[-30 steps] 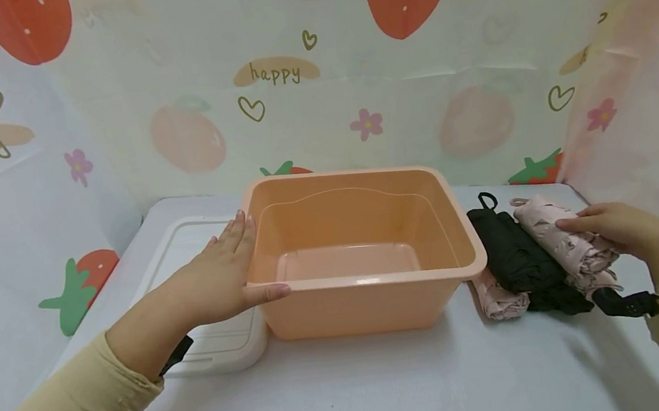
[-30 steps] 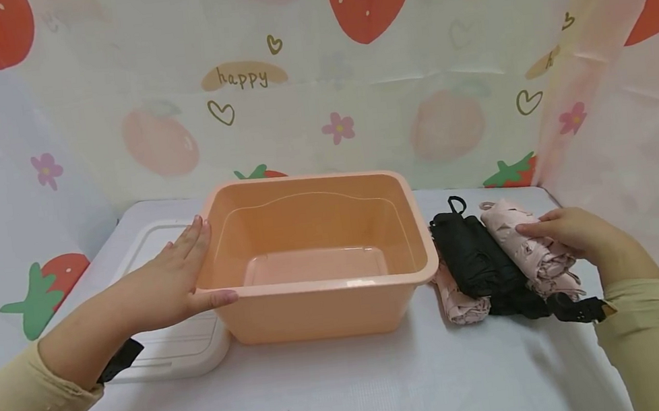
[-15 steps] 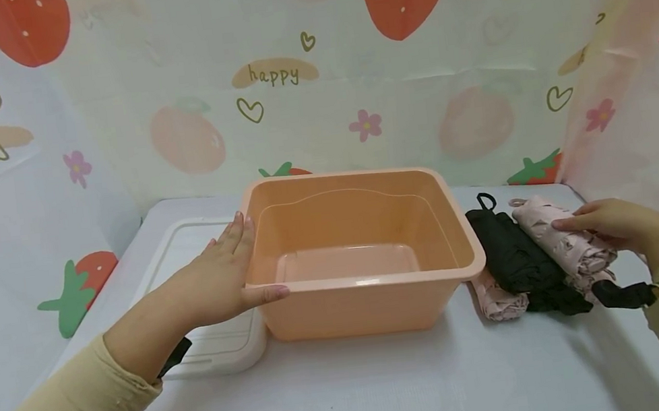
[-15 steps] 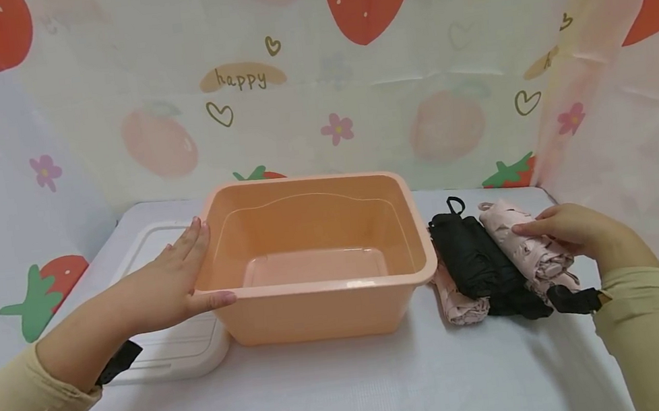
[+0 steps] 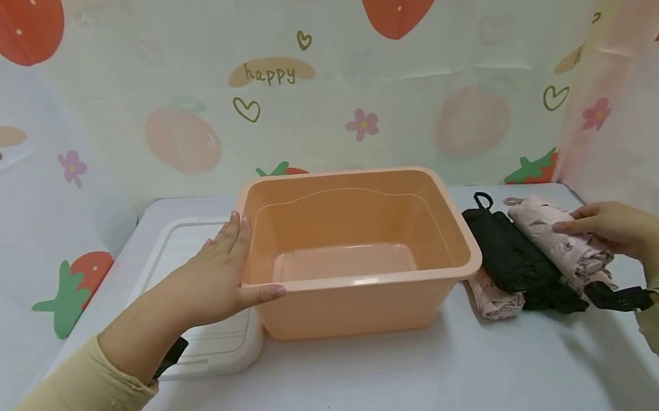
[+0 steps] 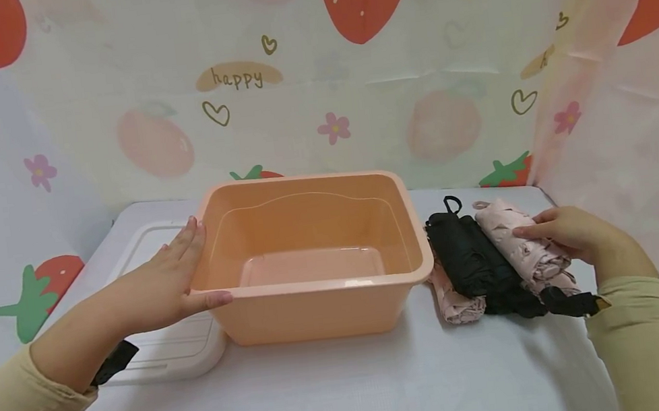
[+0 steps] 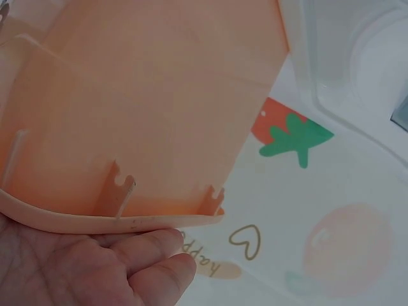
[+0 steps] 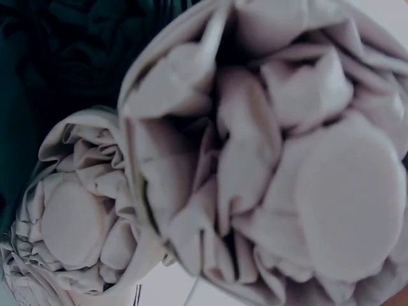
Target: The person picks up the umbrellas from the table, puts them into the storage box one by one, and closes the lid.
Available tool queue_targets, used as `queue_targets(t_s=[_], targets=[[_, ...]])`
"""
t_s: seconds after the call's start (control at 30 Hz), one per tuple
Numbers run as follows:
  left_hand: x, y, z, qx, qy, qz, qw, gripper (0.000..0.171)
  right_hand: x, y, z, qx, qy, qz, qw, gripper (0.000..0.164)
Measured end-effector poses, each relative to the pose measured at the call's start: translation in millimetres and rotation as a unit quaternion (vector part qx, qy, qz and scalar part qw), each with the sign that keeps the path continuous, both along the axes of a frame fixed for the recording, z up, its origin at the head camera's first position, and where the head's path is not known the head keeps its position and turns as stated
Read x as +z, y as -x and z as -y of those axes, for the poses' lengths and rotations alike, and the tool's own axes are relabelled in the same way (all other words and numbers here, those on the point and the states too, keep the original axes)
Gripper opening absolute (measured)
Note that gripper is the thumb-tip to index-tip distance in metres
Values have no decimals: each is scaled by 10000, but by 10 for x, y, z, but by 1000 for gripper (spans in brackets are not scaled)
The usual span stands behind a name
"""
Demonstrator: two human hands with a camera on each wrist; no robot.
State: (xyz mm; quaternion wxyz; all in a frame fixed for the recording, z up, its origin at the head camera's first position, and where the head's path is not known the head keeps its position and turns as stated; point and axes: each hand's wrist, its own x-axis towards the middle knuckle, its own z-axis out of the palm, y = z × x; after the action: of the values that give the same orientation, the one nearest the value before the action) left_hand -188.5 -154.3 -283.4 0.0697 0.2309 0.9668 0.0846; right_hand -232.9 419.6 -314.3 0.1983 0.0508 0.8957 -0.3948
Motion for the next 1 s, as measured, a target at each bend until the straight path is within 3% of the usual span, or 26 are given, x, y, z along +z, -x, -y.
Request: queue_targets(t_s=[0.2,0.47,0.77,1.0], targets=[[26,-26,11,9,-67,10,10000,120,-24,5,20,205,-5,-1,9998,71],[13,-12,30,46,-70,52,10000,121,7,0,131,173,-402,-277,9987,50],[9,2,33,48,-86,50,9999,121,83,-48,145,305,-1117,-726,9906,80],[28,-14,23,20,-110,-5,9999,120,166,-38,126,-56,-588,-1025,9930,56]])
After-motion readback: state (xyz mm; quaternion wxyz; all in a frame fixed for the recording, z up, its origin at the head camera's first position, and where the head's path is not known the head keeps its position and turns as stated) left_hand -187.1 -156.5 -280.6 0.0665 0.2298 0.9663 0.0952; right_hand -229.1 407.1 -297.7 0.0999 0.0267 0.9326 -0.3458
